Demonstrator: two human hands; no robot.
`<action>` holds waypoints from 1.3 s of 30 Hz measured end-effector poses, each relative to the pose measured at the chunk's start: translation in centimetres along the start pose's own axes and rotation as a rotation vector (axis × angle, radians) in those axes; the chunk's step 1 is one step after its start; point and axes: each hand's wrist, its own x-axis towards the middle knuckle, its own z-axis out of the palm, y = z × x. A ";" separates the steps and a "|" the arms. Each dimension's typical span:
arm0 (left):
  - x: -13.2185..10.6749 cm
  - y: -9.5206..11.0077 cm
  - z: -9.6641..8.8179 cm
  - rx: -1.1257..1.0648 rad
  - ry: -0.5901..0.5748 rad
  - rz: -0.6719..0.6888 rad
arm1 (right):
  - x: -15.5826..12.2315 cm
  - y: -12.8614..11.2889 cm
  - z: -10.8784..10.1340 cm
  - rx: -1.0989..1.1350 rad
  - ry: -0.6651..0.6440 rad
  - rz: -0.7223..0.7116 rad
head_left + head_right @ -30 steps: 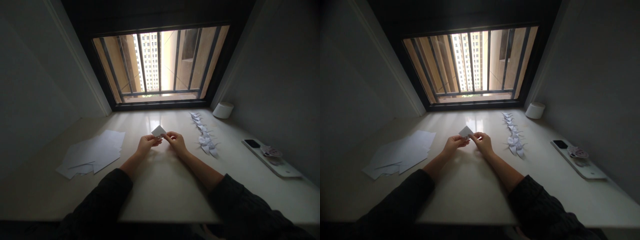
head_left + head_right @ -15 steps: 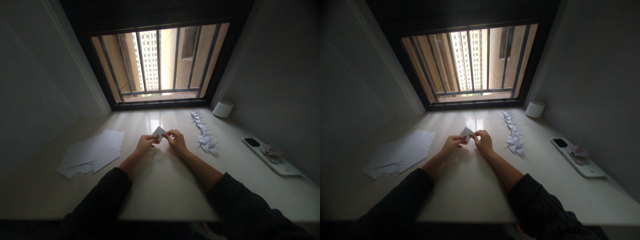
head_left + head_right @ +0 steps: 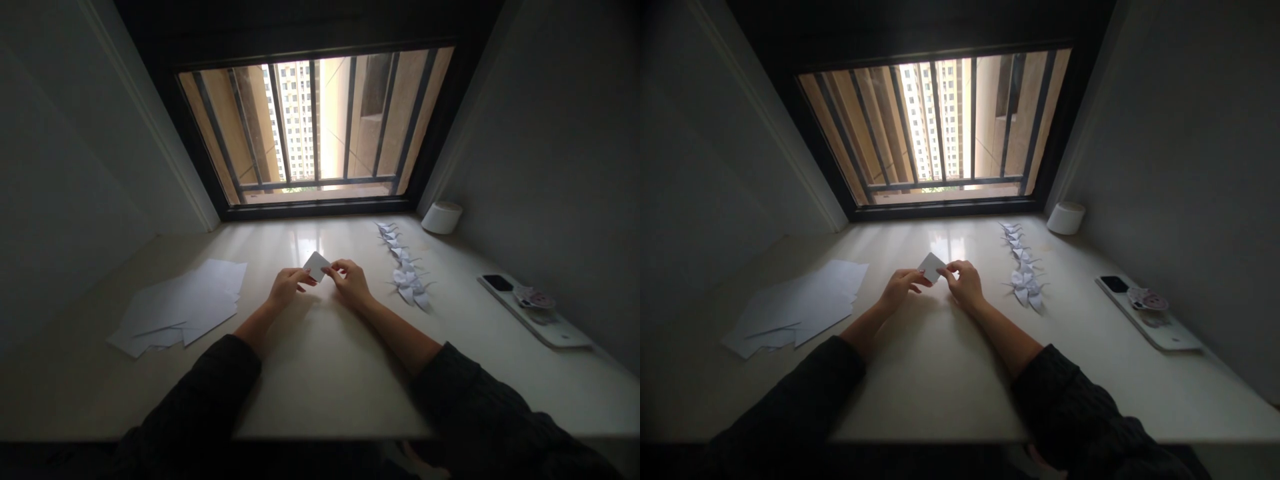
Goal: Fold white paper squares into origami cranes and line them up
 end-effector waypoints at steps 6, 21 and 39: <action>0.1 -0.5 0.3 0.001 0.065 0.070 | 0.2 0.4 0.2 0.039 -0.046 0.034; 0.1 -1.4 2.0 -0.303 0.337 0.078 | -1.1 -1.1 1.0 0.193 -0.197 0.023; 0.6 -1.1 1.1 0.126 0.173 0.100 | -0.4 -0.1 1.2 0.483 -0.008 0.133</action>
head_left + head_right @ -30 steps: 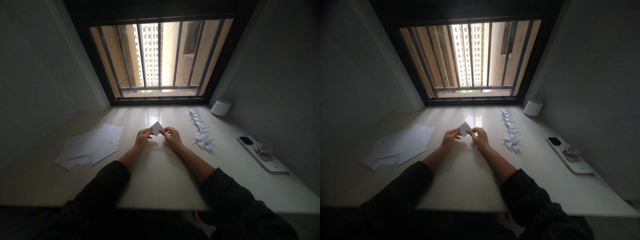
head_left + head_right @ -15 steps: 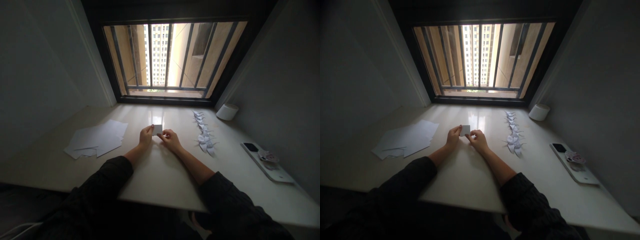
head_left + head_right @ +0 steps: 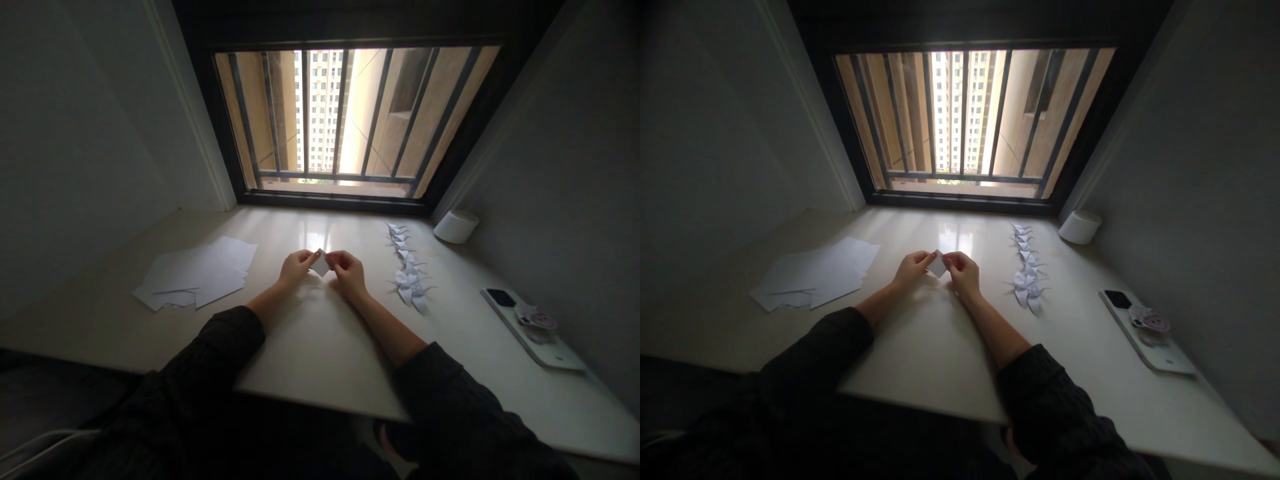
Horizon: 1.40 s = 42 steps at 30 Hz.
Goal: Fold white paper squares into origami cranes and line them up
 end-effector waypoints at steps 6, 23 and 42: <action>-0.1 0.4 0.5 -0.242 0.002 0.005 | 0.3 -0.1 -0.3 0.176 0.045 0.103; -0.2 0.6 -0.6 -0.229 -0.078 -0.027 | 0.0 -1.9 -0.4 0.033 -0.113 0.099; -0.3 0.1 -0.1 -0.213 0.004 0.179 | 0.1 -1.5 -0.4 0.142 -0.051 0.095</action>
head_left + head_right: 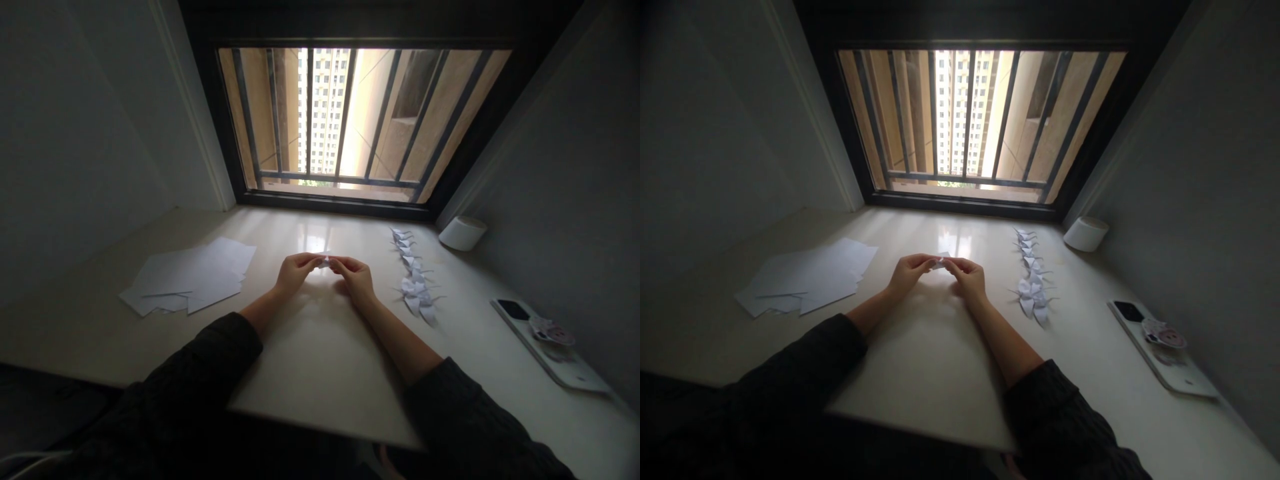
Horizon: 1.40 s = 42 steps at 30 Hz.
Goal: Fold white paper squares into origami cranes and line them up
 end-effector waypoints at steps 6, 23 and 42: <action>0.0 0.1 0.3 -0.006 0.109 -0.010 | -0.1 -0.3 0.2 -0.052 0.003 0.011; 0.0 0.8 0.5 -0.113 0.193 -0.034 | -0.1 0.1 0.1 -0.045 0.051 -0.016; -0.4 0.6 1.3 -0.285 0.193 -0.133 | 0.0 -0.2 0.6 0.115 0.080 0.084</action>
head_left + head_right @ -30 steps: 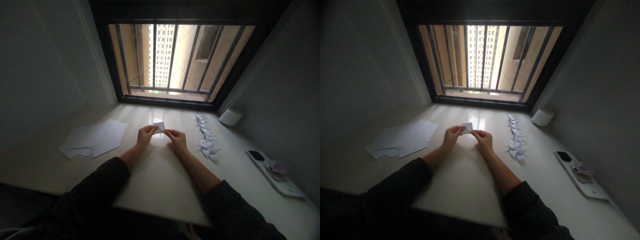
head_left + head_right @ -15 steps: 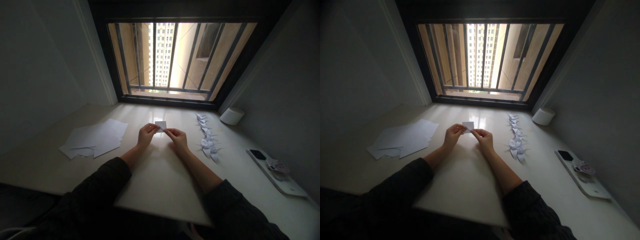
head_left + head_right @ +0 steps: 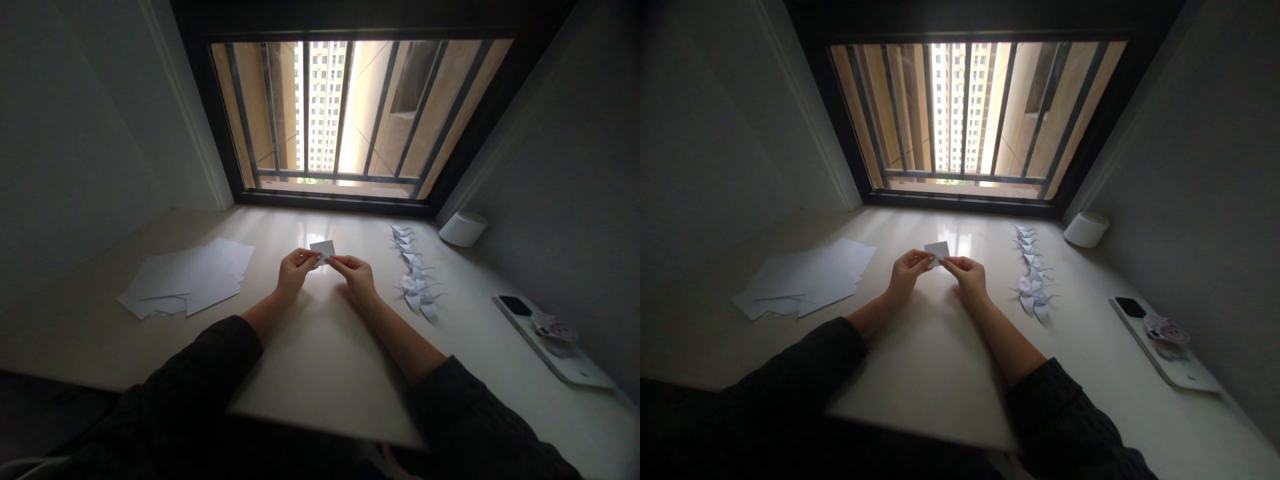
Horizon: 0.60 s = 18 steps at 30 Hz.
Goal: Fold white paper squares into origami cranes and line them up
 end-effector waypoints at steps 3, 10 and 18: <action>0.0 0.2 0.0 0.033 -0.026 0.027 | 0.0 0.1 -0.1 -0.006 0.006 -0.007; 0.1 0.2 -0.1 0.053 -0.026 0.048 | 0.1 0.2 -0.2 0.015 0.006 -0.016; 0.3 -0.2 -0.1 0.043 0.030 0.022 | 0.0 0.0 0.0 0.014 -0.002 0.000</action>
